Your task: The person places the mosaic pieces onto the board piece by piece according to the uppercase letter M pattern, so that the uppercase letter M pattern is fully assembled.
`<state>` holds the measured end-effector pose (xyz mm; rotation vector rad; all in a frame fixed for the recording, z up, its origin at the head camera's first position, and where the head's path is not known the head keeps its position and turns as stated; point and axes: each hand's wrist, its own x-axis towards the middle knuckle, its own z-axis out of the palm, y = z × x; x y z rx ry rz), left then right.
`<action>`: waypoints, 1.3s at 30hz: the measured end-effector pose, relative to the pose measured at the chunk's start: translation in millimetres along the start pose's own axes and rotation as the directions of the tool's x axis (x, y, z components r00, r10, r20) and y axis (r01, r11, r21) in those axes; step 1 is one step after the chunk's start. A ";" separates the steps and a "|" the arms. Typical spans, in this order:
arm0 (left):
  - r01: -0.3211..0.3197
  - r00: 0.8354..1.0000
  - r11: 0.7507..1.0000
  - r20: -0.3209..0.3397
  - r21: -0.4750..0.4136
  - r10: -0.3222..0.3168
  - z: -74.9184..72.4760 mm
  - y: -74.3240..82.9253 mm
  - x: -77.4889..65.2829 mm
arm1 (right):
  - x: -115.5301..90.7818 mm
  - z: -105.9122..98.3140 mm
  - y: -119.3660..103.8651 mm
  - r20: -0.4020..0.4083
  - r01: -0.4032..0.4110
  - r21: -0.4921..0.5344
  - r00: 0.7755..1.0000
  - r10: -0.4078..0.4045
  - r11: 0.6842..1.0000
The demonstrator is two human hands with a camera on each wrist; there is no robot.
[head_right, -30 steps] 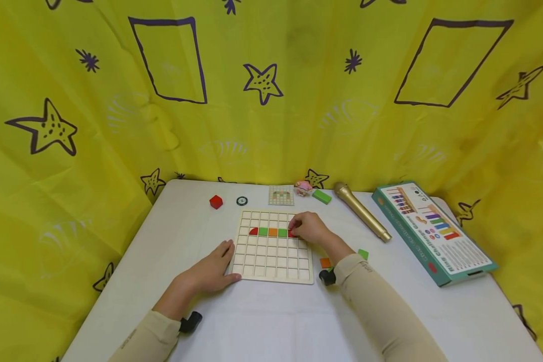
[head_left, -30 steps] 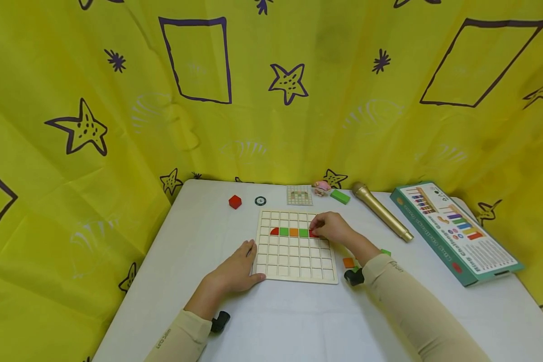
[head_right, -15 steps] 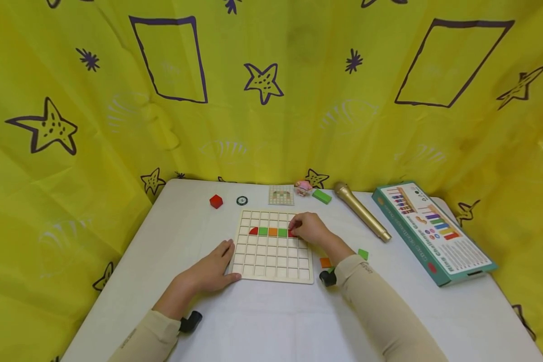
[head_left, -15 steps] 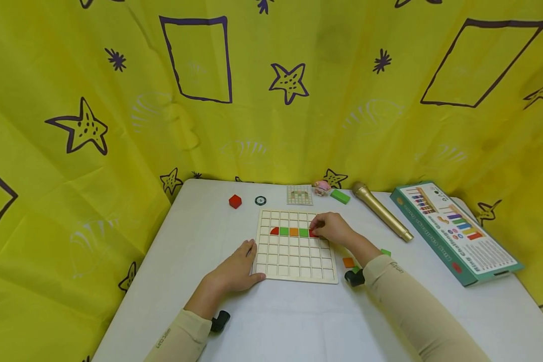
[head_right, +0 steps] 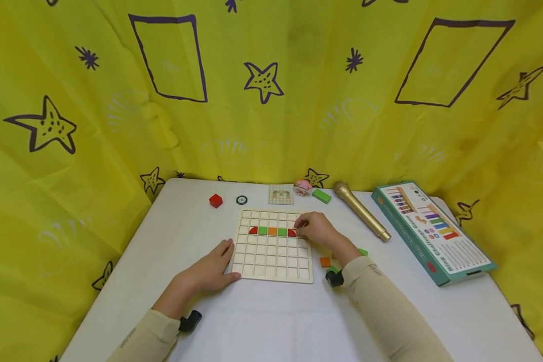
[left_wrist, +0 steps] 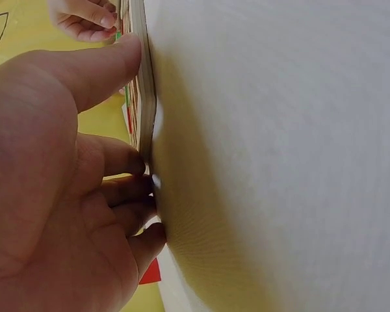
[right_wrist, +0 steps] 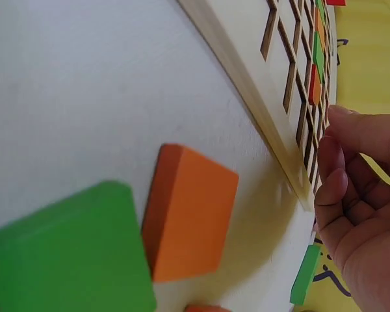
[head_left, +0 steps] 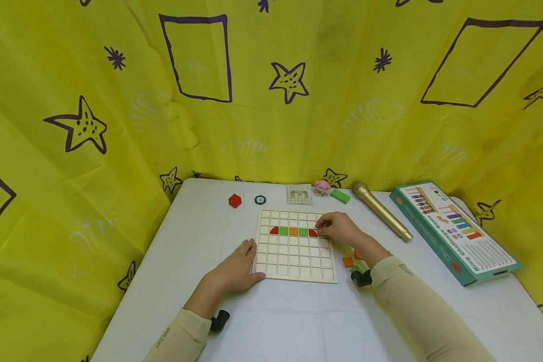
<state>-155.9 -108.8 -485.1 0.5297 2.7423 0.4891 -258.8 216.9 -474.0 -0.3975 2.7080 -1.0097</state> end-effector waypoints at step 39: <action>0.011 1.000 1.000 0.001 -0.008 -0.011 0.2 2.3 -0.6 | -62.6 -45.9 51.4 -0.034 -0.111 -0.060 0.993 0.109 0.992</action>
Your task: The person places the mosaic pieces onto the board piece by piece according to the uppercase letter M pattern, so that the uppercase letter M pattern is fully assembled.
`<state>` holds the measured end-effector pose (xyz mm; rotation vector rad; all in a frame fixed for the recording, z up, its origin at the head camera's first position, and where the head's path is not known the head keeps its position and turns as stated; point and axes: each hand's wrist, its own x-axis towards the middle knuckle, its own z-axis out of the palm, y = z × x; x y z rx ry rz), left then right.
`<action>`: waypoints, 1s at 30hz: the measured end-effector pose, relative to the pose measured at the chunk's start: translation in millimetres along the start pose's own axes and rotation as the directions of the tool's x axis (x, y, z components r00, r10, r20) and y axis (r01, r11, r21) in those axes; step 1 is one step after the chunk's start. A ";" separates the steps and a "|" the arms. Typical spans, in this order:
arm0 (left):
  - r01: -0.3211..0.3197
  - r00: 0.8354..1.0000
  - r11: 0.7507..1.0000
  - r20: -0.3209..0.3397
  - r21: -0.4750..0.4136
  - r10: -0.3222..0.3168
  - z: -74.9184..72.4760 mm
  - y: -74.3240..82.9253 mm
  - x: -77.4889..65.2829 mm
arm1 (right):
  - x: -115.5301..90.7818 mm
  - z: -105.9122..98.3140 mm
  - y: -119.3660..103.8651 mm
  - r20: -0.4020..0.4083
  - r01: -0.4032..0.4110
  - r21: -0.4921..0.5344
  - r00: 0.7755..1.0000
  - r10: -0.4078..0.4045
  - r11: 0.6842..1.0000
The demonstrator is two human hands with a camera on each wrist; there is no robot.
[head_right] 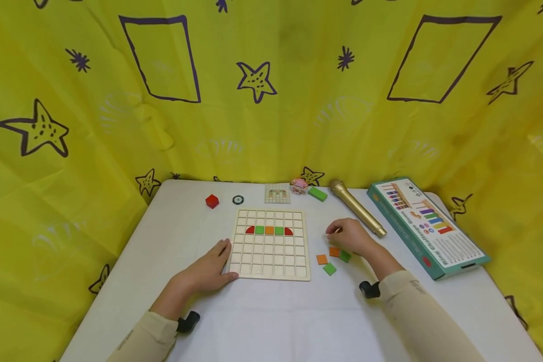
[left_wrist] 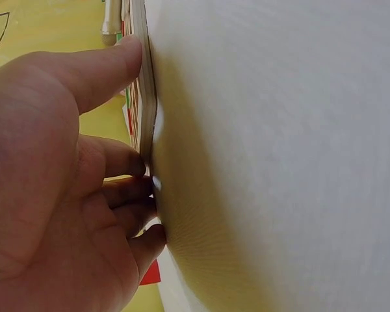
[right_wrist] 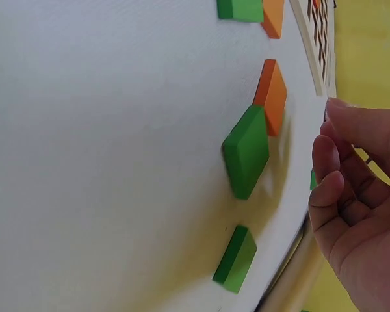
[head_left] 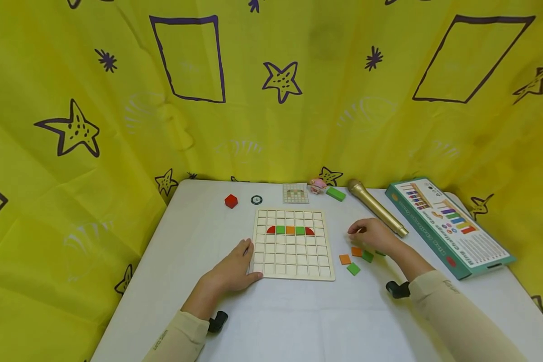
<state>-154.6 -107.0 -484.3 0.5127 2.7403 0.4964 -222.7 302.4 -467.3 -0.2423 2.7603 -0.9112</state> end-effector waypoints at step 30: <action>-0.010 1.000 1.000 0.004 0.009 0.010 0.3 -2.0 0.5 | -40.3 -12.0 44.4 -0.074 -0.008 0.004 0.997 0.008 1.000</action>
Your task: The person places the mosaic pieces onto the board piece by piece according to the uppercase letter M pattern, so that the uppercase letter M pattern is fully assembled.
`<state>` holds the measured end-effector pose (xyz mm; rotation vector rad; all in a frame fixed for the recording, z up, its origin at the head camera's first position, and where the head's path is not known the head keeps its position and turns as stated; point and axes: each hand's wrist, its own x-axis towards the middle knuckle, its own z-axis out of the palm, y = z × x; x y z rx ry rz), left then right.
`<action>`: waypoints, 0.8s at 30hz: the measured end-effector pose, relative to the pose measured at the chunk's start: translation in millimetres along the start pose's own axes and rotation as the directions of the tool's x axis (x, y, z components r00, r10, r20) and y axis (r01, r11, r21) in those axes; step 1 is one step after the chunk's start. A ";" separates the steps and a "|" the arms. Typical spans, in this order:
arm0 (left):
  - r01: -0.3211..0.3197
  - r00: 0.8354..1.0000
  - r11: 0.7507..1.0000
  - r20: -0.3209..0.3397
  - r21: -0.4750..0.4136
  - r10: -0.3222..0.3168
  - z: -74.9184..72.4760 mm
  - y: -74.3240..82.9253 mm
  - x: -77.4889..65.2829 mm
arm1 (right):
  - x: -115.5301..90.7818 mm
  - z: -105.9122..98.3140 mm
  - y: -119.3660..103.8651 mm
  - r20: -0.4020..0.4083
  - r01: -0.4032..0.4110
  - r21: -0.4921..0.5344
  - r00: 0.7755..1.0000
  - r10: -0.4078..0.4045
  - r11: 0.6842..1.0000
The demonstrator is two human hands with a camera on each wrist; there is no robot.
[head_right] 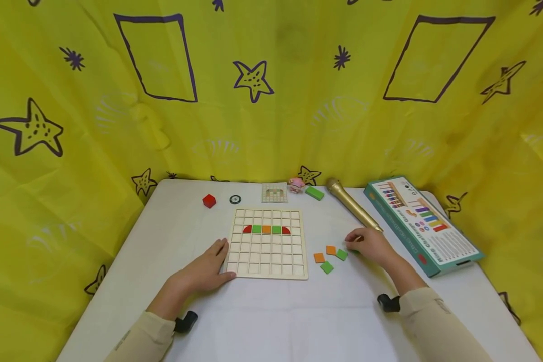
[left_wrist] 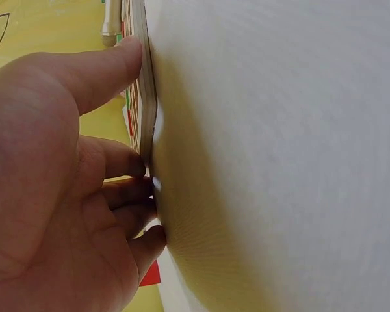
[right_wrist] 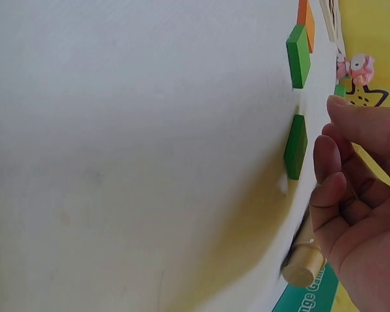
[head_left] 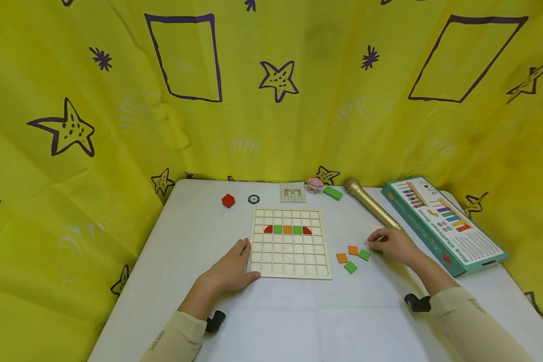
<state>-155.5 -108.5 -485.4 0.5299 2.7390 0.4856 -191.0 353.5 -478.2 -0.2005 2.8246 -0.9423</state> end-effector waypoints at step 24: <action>-0.016 1.000 0.999 -0.002 0.028 0.016 2.2 -1.4 1.5 | -13.1 -1.9 19.7 -0.003 0.009 0.003 1.000 -0.009 1.000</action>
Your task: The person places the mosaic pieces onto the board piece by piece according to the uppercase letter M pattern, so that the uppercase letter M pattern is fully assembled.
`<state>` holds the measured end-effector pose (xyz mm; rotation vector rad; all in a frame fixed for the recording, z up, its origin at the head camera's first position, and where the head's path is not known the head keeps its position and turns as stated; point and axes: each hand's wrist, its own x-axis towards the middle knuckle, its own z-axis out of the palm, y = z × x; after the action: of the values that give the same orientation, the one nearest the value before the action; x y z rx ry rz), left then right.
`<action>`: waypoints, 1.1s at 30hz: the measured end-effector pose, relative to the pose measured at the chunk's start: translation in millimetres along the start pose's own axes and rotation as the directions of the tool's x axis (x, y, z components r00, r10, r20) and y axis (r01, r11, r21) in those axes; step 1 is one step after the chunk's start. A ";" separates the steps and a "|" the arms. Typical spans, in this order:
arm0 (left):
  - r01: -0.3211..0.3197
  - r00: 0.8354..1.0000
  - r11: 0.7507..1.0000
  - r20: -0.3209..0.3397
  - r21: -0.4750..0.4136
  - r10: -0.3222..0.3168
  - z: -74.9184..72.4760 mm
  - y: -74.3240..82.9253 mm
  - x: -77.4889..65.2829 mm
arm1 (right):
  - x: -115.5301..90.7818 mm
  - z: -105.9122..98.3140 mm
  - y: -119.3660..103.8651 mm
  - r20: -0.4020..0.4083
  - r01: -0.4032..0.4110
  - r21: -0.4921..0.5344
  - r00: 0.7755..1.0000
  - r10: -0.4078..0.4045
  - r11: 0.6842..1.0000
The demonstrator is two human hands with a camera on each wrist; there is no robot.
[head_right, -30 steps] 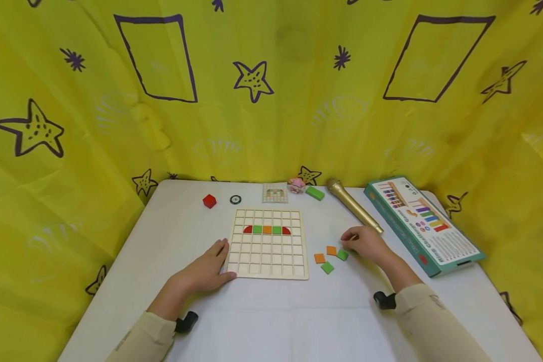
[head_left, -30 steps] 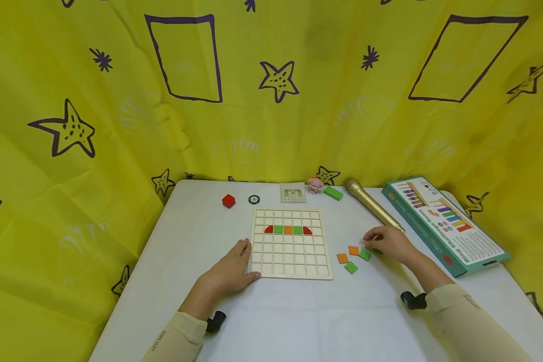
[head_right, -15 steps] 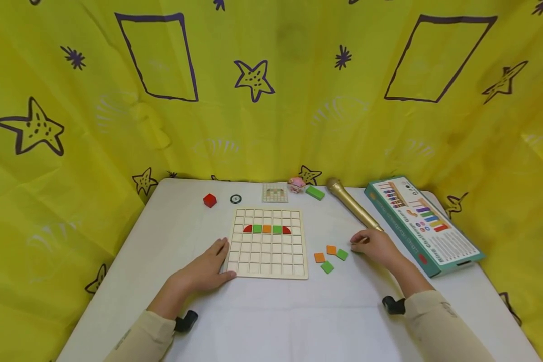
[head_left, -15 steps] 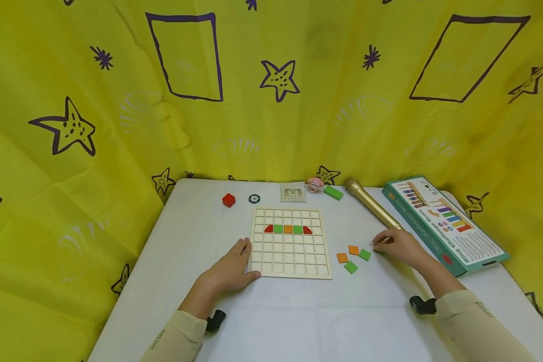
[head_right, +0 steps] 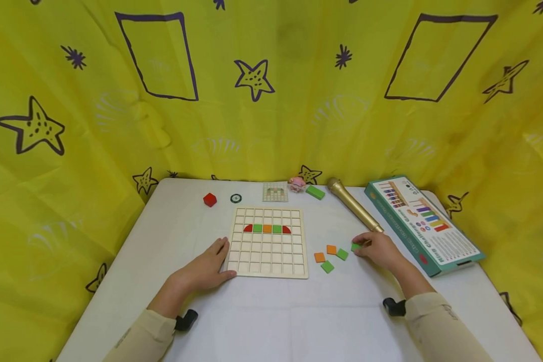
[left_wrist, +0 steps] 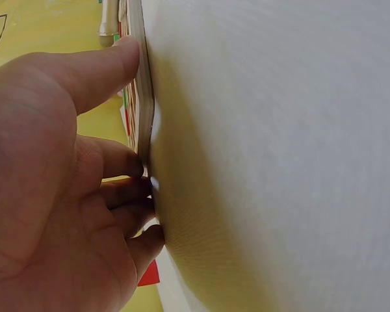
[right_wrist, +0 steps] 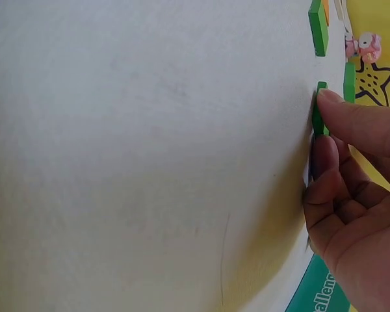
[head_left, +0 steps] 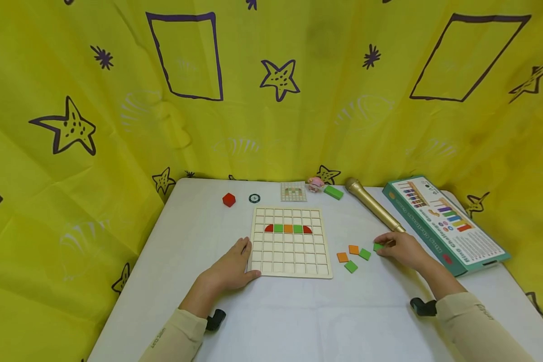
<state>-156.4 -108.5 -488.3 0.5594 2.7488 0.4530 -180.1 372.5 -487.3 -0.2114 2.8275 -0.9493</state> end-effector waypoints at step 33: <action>0.013 1.000 0.999 0.001 -0.037 -0.013 -1.2 1.6 -2.5 | 1.2 -3.9 0.8 0.005 -0.017 0.068 1.000 0.017 0.998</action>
<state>-154.1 -108.5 -486.1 0.5322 2.7357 0.4990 -182.0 375.2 -484.8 -0.1809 2.7830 -1.0379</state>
